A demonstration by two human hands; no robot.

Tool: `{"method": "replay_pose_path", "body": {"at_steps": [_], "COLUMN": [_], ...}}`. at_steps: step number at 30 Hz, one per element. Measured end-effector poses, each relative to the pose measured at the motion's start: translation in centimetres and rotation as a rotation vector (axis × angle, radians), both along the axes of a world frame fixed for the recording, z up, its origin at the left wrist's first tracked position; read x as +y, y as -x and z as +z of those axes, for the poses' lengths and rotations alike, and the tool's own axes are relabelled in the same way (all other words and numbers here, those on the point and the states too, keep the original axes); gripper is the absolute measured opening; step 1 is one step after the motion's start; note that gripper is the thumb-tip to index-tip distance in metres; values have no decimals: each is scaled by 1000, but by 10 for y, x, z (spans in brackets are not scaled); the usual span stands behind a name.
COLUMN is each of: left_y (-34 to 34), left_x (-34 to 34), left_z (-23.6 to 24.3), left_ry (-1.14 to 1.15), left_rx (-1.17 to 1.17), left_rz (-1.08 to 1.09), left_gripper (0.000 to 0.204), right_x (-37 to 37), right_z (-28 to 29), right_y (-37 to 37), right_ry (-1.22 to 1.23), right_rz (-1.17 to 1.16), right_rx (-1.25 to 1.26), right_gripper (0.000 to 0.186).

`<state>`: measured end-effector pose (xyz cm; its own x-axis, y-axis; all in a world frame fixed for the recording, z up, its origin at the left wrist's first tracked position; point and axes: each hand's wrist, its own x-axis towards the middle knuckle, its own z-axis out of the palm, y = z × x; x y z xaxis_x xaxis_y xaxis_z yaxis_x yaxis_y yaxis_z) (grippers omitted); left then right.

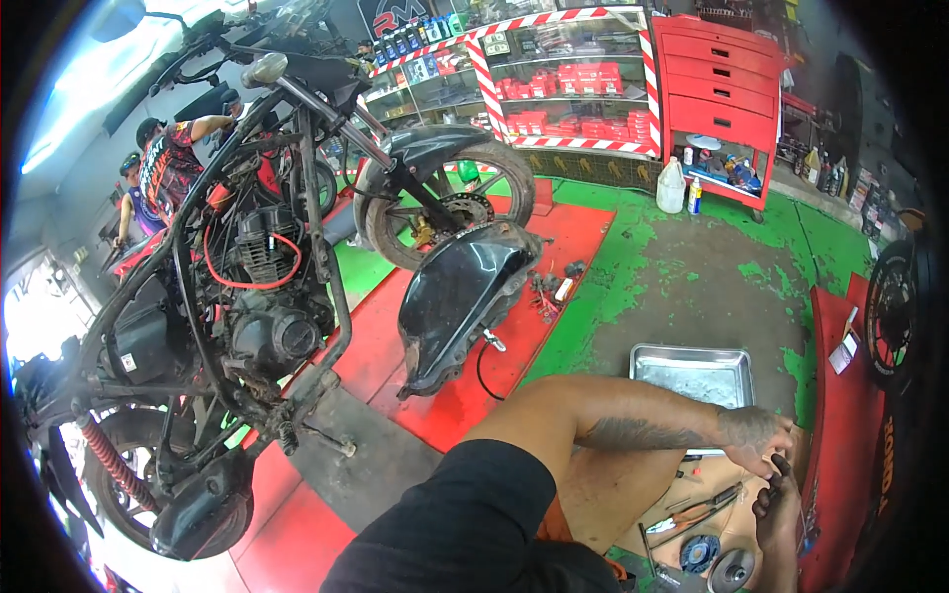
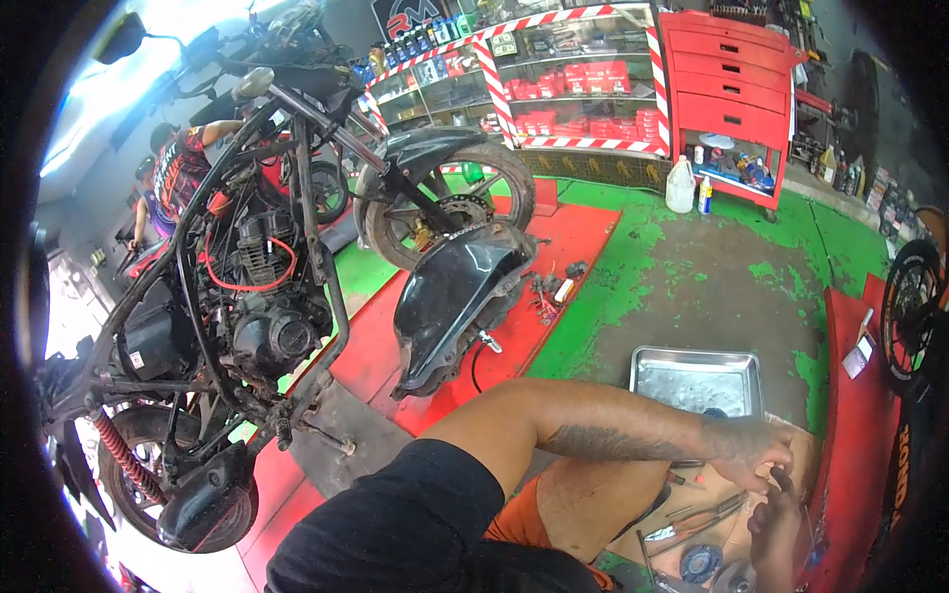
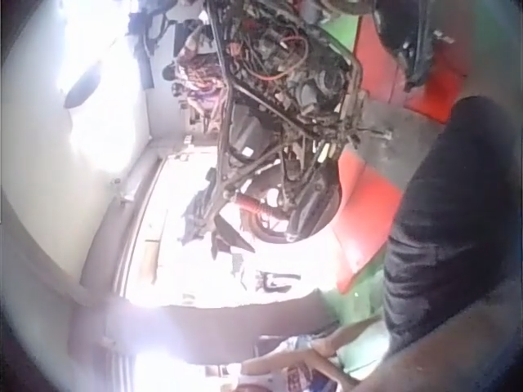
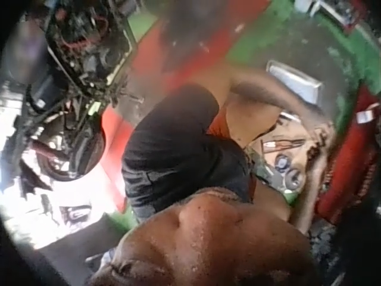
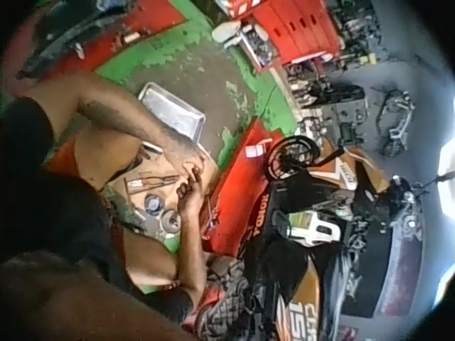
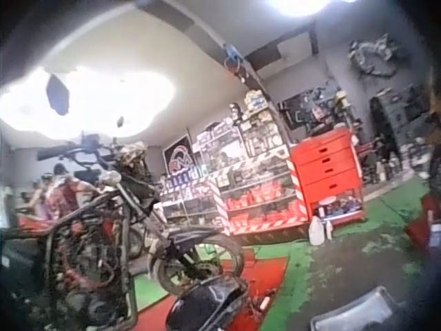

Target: Cleaning and reassembling motorcycle CVT components.

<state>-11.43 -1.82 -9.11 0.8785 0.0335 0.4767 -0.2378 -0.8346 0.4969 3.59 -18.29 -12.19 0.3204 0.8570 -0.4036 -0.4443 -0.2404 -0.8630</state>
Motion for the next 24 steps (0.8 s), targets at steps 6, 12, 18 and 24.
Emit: {"method": "replay_pose_path", "body": {"at_steps": [6,12,18,24], "left_y": [-7,-5,-4,5], "left_x": [-6,-8,-7,-8], "left_z": [6,9,7,23], "left_ry": [2,-3,-53,13], "left_rx": [35,106,81,79], "left_rz": [-53,1,9,106], "left_gripper": [33,27,24,23], "right_x": [-2,-6,-6,-10], "right_z": [4,7,18,17], "right_y": [-2,10,19,12], "right_ry": [-52,-90,-81,-54], "right_rz": [68,90,113,39], "right_rx": [6,66,39,220], "right_gripper": [36,36,35,33]}}
